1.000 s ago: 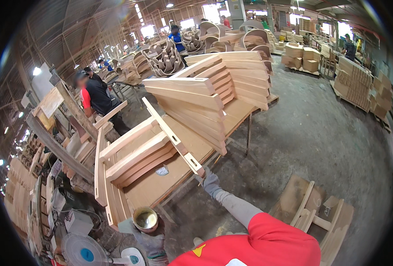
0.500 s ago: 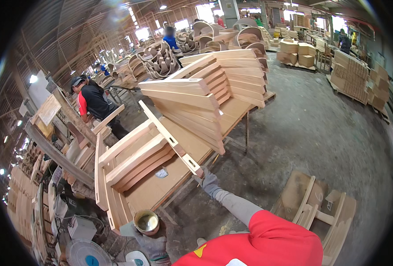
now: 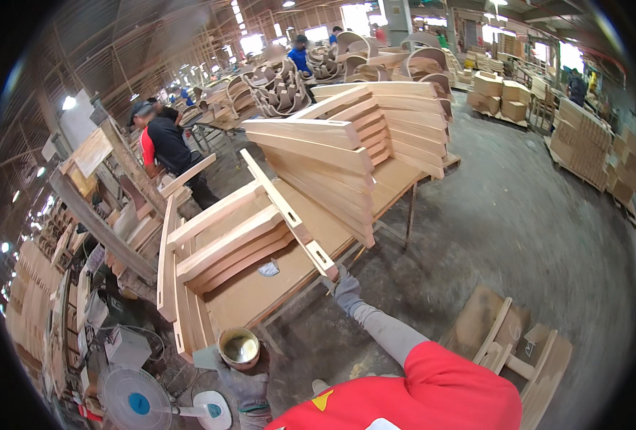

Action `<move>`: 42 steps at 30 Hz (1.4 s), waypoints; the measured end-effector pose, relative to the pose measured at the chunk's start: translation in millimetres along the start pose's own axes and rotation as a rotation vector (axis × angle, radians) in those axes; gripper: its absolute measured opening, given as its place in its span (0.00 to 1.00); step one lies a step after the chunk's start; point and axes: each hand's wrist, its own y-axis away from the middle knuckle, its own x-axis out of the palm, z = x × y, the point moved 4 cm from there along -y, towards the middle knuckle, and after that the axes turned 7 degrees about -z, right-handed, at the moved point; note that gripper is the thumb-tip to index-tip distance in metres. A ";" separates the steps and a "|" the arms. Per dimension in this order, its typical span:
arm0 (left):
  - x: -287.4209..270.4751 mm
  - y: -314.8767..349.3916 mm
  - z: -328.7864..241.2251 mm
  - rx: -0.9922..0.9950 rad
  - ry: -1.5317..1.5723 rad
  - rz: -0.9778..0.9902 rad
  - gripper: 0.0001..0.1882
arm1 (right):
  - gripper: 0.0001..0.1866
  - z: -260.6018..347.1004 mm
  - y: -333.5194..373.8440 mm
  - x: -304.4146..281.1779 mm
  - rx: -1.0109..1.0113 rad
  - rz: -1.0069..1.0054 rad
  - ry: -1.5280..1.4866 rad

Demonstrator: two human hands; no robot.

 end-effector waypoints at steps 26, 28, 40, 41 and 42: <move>5.9 -6.3 -24.2 0.010 0.131 0.189 0.28 | 0.21 -44.2 1.2 -40.6 0.313 0.101 -1.574; 3.4 -8.6 -23.4 0.032 0.128 0.214 0.31 | 0.21 -3.1 12.7 -88.5 0.218 0.067 -1.437; 35.6 -40.4 9.8 0.222 -0.292 0.044 0.24 | 0.13 180.5 64.0 -174.5 0.116 0.611 -0.925; 39.3 -39.9 13.3 0.243 -0.332 0.050 0.24 | 0.12 186.8 67.0 -166.1 0.069 0.630 -0.911; 43.5 -39.5 18.5 0.220 -0.344 0.048 0.24 | 0.11 188.4 66.4 -157.4 0.021 0.639 -0.892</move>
